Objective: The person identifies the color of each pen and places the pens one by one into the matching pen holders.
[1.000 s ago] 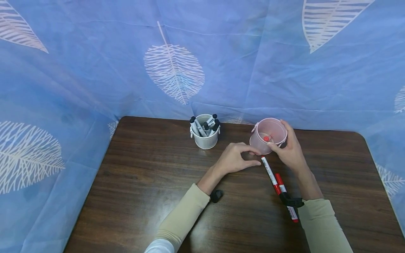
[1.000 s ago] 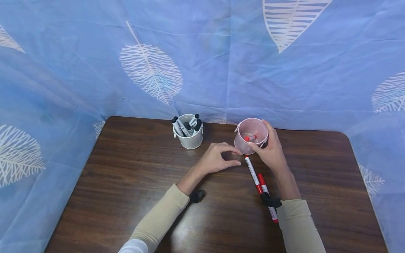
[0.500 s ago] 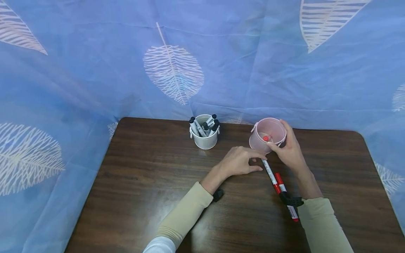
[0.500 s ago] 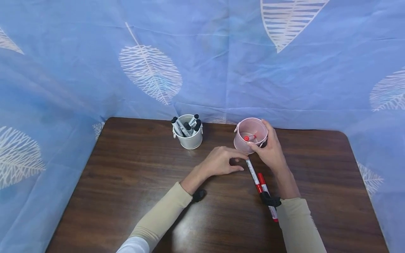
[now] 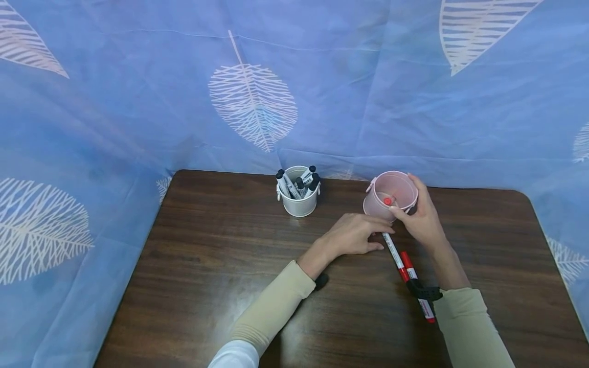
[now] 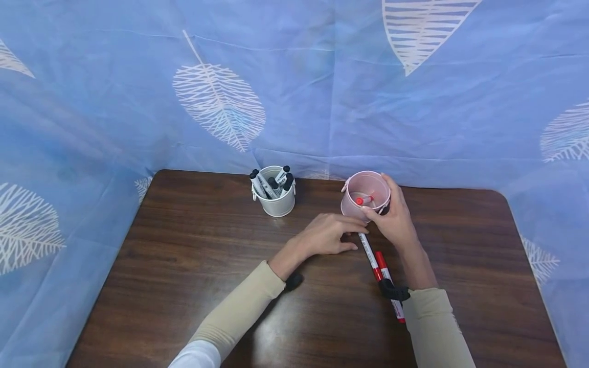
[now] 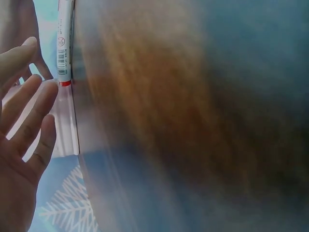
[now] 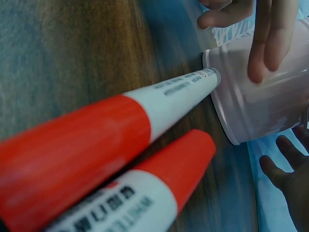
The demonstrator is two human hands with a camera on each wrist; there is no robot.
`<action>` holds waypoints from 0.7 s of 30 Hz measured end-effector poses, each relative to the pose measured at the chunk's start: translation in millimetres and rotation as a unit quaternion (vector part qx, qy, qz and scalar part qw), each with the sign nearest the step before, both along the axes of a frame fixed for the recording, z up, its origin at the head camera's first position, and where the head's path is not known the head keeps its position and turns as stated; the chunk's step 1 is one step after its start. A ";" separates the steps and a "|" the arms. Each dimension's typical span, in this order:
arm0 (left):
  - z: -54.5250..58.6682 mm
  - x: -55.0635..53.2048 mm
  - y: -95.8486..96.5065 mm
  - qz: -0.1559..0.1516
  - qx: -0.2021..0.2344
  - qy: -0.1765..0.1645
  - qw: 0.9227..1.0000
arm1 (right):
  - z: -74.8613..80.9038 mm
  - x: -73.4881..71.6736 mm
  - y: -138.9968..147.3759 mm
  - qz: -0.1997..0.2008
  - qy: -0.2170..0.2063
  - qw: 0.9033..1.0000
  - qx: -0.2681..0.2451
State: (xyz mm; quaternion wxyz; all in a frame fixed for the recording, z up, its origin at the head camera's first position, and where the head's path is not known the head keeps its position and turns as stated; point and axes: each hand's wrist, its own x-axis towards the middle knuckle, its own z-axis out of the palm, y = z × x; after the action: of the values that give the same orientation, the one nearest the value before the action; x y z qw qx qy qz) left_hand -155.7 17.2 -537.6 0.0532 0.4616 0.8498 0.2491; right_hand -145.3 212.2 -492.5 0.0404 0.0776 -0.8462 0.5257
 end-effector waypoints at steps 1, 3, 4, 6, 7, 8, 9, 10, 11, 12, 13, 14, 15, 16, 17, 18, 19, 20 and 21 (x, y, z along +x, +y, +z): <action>-0.3 0.0 0.7 -0.001 -0.004 0.000 1.000 | 0.6 0.4 -0.2 -0.001 -0.001 1.000 0.002; -1.2 0.2 1.7 -0.002 -0.011 -0.001 1.000 | 1.1 0.7 -0.5 0.000 -0.001 1.000 0.001; -1.8 0.1 2.0 -0.002 -0.014 -0.004 1.000 | 1.1 0.5 -0.5 0.001 0.001 1.000 0.002; -2.5 -0.1 2.2 -0.002 -0.021 -0.008 1.000 | 0.8 0.1 -0.1 0.002 0.004 1.000 0.005; -2.6 -0.3 2.2 -0.002 -0.026 -0.010 1.000 | 0.5 -0.3 0.2 0.002 0.005 1.000 0.005; -2.9 -0.4 2.3 -0.002 -0.033 -0.011 0.999 | -5.9 -2.9 2.9 0.002 0.009 1.000 0.005; -3.3 -0.6 2.1 -0.002 -0.039 -0.013 0.999 | -11.7 -5.4 5.6 0.001 0.011 1.000 0.007; -3.6 -0.6 1.8 -0.003 -0.045 -0.014 0.999 | -17.1 -7.4 8.0 0.000 0.012 1.000 0.008; -4.0 -0.4 1.6 -0.002 -0.050 -0.012 0.999 | -21.1 -8.8 9.3 -0.001 0.012 1.000 0.008; -4.8 -0.5 1.3 -0.001 -0.053 -0.011 0.999 | -23.4 -9.5 10.1 -0.003 0.010 1.000 0.008; -5.8 -0.6 0.9 0.001 -0.056 -0.009 0.998 | -24.8 -9.7 10.3 -0.004 0.008 1.000 0.007; -7.0 -0.6 0.4 0.002 -0.059 -0.005 0.998 | -25.7 -9.7 10.4 -0.005 0.008 1.000 0.008; -7.9 -0.8 -0.3 0.003 -0.060 -0.004 0.998 | -20.2 -7.3 7.8 -0.006 0.005 1.000 0.006; -8.5 -0.8 -1.1 0.006 -0.063 -0.001 0.998 | -15.1 -4.9 5.2 -0.006 0.004 1.000 0.006; -9.6 -1.2 -1.7 0.008 -0.065 0.001 0.998 | -10.0 -2.7 2.9 -0.006 0.002 1.000 0.005; -10.3 -1.5 -2.4 0.011 -0.069 0.001 0.998 | -6.2 -1.2 1.5 -0.006 0.000 1.000 0.005; -11.1 -1.9 -3.0 0.013 -0.073 0.000 0.997 | -3.9 -0.2 0.9 -0.006 0.001 1.000 0.006; -11.4 -2.2 -3.7 0.014 -0.075 0.000 0.997 | -2.2 0.3 0.7 -0.005 0.002 1.000 0.007; -11.7 -2.6 -4.3 0.015 -0.076 0.000 0.997 | -1.2 0.6 0.8 -0.004 0.004 1.000 0.006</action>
State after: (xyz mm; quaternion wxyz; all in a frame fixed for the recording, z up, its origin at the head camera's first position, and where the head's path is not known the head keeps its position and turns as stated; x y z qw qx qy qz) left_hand -158.3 12.9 -549.3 0.0849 0.4429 0.8733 0.1844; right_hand -144.7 213.0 -493.7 0.0452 0.0763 -0.8497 0.5198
